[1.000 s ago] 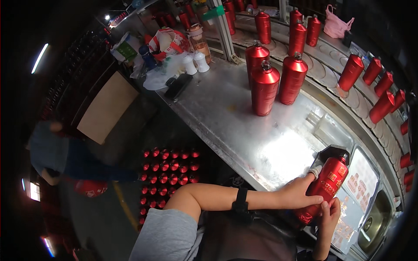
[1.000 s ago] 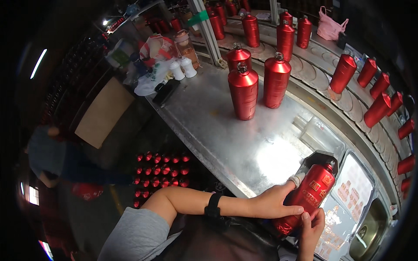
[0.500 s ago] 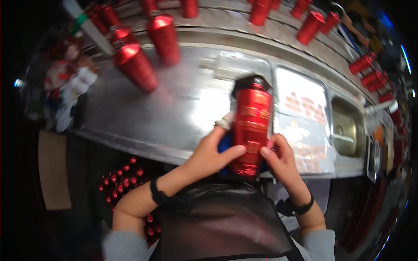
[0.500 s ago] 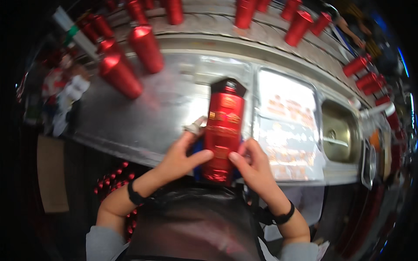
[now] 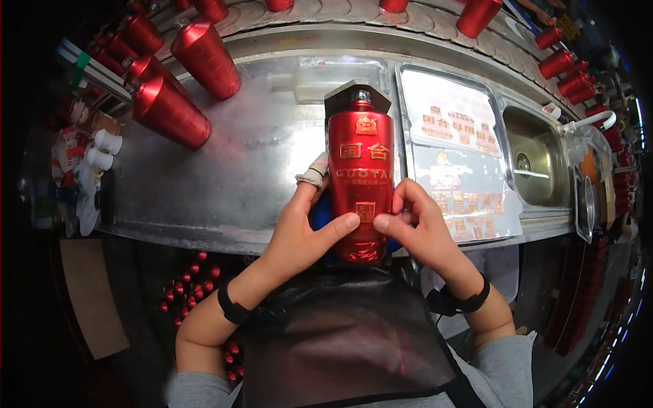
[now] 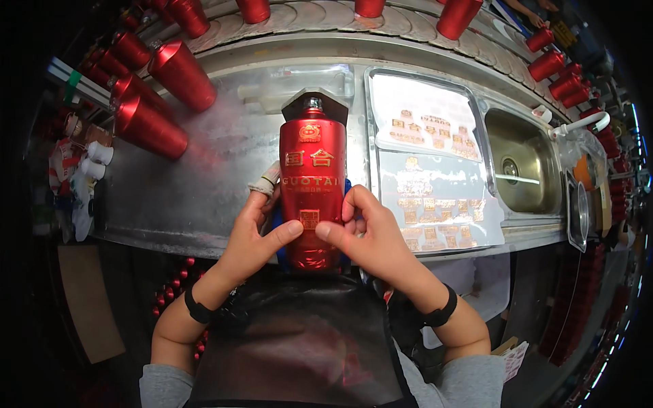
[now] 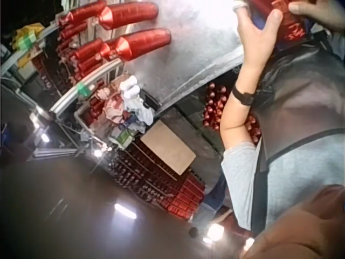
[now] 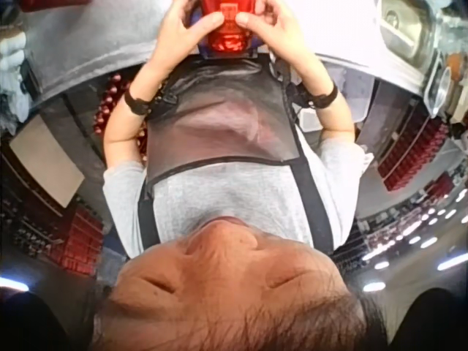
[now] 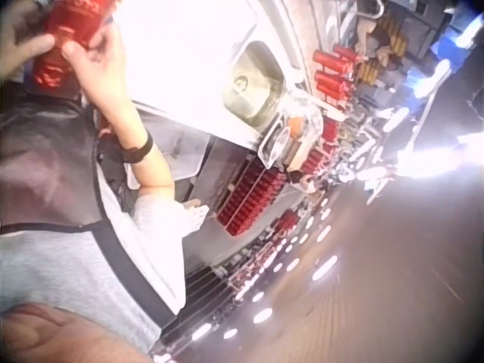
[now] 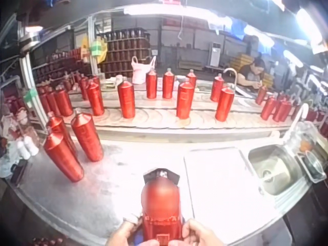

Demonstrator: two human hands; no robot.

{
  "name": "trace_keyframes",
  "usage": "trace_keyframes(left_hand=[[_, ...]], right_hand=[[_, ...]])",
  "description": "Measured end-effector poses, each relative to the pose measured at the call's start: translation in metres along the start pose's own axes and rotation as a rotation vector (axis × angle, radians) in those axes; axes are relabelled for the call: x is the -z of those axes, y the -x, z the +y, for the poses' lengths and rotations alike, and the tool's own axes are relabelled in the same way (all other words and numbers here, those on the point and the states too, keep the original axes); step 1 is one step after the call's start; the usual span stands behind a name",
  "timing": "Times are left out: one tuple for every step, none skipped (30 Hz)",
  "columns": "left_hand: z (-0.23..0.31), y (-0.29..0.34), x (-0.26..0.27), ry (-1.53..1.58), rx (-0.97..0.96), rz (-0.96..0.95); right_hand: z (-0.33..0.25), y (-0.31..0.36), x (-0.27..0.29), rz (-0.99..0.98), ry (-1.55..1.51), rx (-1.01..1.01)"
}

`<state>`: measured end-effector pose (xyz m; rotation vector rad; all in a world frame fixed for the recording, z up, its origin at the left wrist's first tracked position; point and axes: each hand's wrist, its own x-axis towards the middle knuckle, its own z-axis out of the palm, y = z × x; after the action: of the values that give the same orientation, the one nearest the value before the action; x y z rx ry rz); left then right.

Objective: The person wipes a red bottle with a cloth and applies several adhesive labels to the side and bottom of the bottle. The person then places the finished bottle into a large cluster of other red bottles on the floor.

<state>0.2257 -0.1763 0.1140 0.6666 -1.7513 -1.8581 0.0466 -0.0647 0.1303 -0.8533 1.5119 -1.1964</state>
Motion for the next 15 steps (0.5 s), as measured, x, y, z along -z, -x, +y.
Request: trace_keyframes(left_hand=[[0.002,-0.002,0.000,0.004,-0.004,0.001],[0.003,-0.004,-0.001,0.005,0.000,-0.001],[0.004,-0.006,-0.002,0.029,0.015,0.010],[0.004,-0.007,-0.002,0.053,0.030,0.022],[0.003,-0.006,-0.003,0.053,0.035,0.022],[0.003,-0.007,-0.004,0.024,0.031,0.031],[0.002,-0.008,-0.004,-0.006,0.027,0.039],[0.002,-0.008,-0.004,-0.004,0.028,0.036],[0.002,-0.008,-0.004,0.000,0.023,0.043],[0.002,-0.007,-0.004,0.004,0.017,0.049],[0.003,-0.006,-0.004,0.005,0.020,0.049],[0.005,-0.006,-0.003,-0.004,0.027,0.036],[0.006,-0.006,-0.002,-0.012,0.035,0.024],[0.003,-0.003,0.001,-0.011,0.037,0.024],[-0.001,0.001,0.003,-0.011,0.053,0.012]], right_hand=[[-0.001,-0.002,0.001,0.007,-0.052,-0.036],[0.004,-0.005,-0.001,0.044,-0.047,-0.022],[0.003,-0.007,-0.003,0.043,-0.050,-0.026],[0.002,-0.009,-0.005,0.072,0.025,-0.010],[0.002,-0.009,-0.007,0.102,0.101,0.007],[0.003,-0.010,-0.007,0.105,0.101,0.004],[0.005,-0.010,-0.007,0.105,0.084,0.012],[0.006,-0.009,-0.007,0.105,0.067,0.019],[0.006,-0.009,-0.006,0.106,0.066,0.017],[0.005,-0.009,-0.005,0.078,0.061,0.005],[0.004,-0.008,-0.003,0.049,0.055,-0.008],[0.004,-0.007,-0.002,0.050,0.055,-0.009],[0.005,-0.004,0.000,0.015,-0.011,-0.030],[0.006,-0.002,0.002,-0.019,-0.079,-0.053],[0.009,0.000,0.004,-0.015,-0.079,-0.056]])
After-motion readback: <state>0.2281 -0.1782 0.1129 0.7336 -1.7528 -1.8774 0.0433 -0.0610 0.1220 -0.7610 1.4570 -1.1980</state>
